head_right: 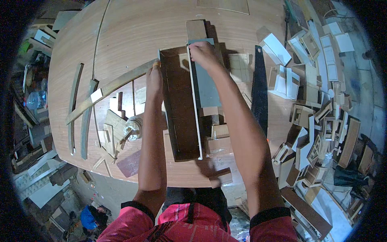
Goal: The recorder is assembling small wooden boxes or components, applying glue to small strips of wood and positioning them on a larger base piece.
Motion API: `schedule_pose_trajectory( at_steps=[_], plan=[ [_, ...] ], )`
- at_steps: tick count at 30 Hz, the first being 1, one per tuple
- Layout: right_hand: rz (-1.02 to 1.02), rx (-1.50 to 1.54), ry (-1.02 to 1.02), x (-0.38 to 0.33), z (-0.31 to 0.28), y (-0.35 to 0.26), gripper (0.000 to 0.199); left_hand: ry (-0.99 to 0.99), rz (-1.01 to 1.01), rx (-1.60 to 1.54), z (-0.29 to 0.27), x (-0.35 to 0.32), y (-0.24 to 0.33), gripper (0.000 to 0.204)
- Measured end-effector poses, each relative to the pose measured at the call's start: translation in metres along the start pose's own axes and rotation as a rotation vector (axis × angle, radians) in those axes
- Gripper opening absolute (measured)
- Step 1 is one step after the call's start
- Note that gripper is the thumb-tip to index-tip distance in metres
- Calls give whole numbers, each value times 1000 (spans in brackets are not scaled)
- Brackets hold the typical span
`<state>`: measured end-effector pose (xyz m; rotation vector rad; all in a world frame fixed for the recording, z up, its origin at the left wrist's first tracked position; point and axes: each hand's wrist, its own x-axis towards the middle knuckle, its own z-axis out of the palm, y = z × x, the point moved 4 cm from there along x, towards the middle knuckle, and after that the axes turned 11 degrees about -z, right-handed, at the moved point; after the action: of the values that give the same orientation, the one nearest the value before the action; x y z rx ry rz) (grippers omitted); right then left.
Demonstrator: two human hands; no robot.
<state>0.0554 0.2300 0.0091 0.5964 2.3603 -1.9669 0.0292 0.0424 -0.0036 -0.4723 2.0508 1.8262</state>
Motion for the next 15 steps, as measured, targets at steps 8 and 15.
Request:
schedule_pose_trajectory(
  at_steps=[8, 15],
  plan=[
    [149, 109, -44, 3, -13, -21, 40, -119, -171, -140, 11, 26, -25, 50],
    [164, 125, -56, 11, -14, -11, 38, -288, -338, -84, 11, 35, -29, 50]
  ],
)
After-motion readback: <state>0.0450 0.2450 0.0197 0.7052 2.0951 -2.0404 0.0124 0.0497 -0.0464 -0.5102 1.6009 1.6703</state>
